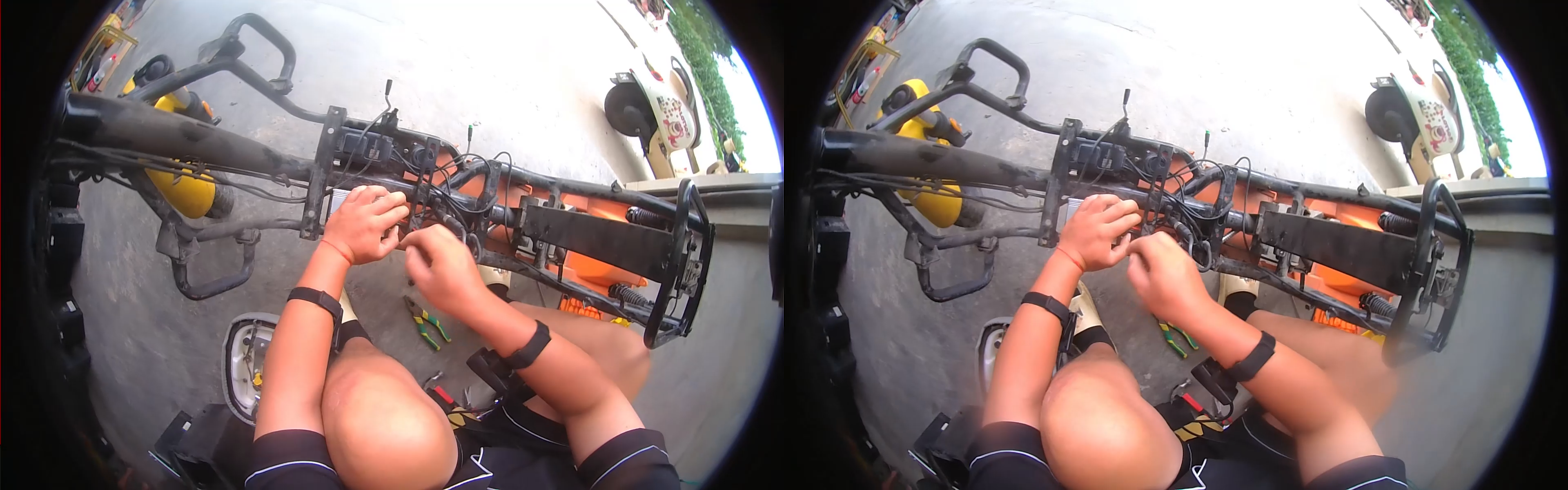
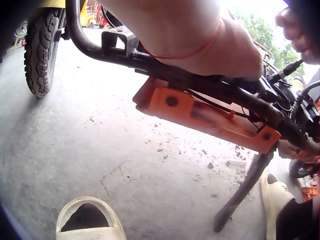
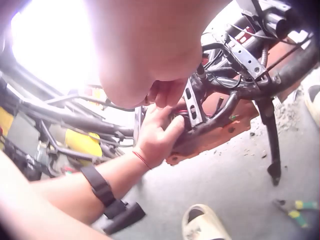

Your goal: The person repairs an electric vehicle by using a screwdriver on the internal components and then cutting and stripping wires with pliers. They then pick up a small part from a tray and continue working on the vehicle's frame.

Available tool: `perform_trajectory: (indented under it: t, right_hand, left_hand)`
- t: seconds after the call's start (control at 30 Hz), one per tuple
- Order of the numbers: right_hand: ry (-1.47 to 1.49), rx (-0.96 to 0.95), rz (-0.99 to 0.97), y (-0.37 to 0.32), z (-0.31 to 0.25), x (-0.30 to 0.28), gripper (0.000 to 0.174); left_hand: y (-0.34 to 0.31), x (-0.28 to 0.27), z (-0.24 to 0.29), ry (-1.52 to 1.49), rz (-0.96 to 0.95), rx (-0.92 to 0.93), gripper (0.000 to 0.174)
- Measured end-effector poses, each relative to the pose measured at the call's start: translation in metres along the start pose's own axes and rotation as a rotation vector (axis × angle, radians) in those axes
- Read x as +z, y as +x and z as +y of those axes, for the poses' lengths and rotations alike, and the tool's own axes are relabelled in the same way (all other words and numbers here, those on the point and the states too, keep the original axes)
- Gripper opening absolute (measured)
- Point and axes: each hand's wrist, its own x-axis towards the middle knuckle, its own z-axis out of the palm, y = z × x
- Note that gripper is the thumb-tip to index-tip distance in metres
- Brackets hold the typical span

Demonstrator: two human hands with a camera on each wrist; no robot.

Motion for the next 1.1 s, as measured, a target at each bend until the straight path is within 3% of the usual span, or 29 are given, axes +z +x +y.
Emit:
perform_trajectory:
  t: [0.07,0.13,0.2,0.27,0.37,0.43,0.47,0.53,0.6,0.67,0.7,0.8,0.9,1.03,1.1]
  right_hand:
    - [0.405,0.383,-0.104,0.014,0.004,-0.007,0.017]
    - [0.784,0.574,-0.163,0.033,-0.001,-0.024,0.016]
    - [0.841,0.51,-0.118,0.048,0.013,-0.027,0.016]
    - [0.748,0.589,-0.023,0.07,0.017,-0.033,0.015]
    - [0.599,0.597,-0.093,0.109,0.044,-0.036,0.017]
    - [0.13,0.538,-0.138,0.132,0.046,-0.032,0.027]
    - [0.126,0.536,-0.144,0.136,0.047,-0.029,0.027]
    - [-0.64,-0.02,-0.125,0.144,0.038,-0.026,0.039]
    - [-0.692,-0.061,-0.171,0.156,0.039,-0.02,0.04]
    - [-0.851,-0.235,-0.305,0.167,0.05,-0.012,0.032]
    - [-0.918,-0.279,-0.345,0.172,0.055,-0.008,0.024]
    - [-0.988,-0.349,-0.39,0.179,0.064,-0.006,0.022]
    - [-0.915,-0.249,-0.454,0.18,0.064,-0.011,0.024]
    - [-0.848,-0.311,-0.423,0.182,0.06,-0.012,0.027]
    - [-0.855,-0.253,-0.432,0.181,0.058,-0.01,0.03]
  left_hand:
    - [0.0,-0.002,0.002,-0.01,0.005,-0.007,0.028]
    - [-0.001,-0.001,0.001,-0.017,0.014,-0.025,0.029]
    - [-0.003,0.0,0.0,-0.038,-0.008,-0.017,0.03]
    - [-0.004,0.0,-0.001,-0.03,0.01,-0.03,0.031]
    - [-0.005,-0.001,-0.001,-0.048,0.011,-0.035,0.032]
    - [-0.006,0.001,-0.002,-0.05,0.036,-0.033,0.033]
    - [-0.007,0.002,-0.002,-0.05,0.04,-0.04,0.033]
    - [-0.008,0.004,-0.004,-0.065,0.054,-0.032,0.034]
    - [-0.009,0.006,-0.005,-0.064,0.063,-0.033,0.034]
    - [-0.01,0.007,-0.006,-0.064,0.068,-0.031,0.034]
    - [-0.01,0.007,-0.006,-0.066,0.062,-0.03,0.034]
    - [-0.01,0.007,-0.007,-0.071,0.066,-0.026,0.033]
    - [-0.011,0.006,-0.006,-0.07,0.069,-0.027,0.032]
    - [-0.011,0.007,-0.008,-0.075,0.075,-0.022,0.031]
    - [-0.012,0.007,-0.007,-0.072,0.075,-0.025,0.031]
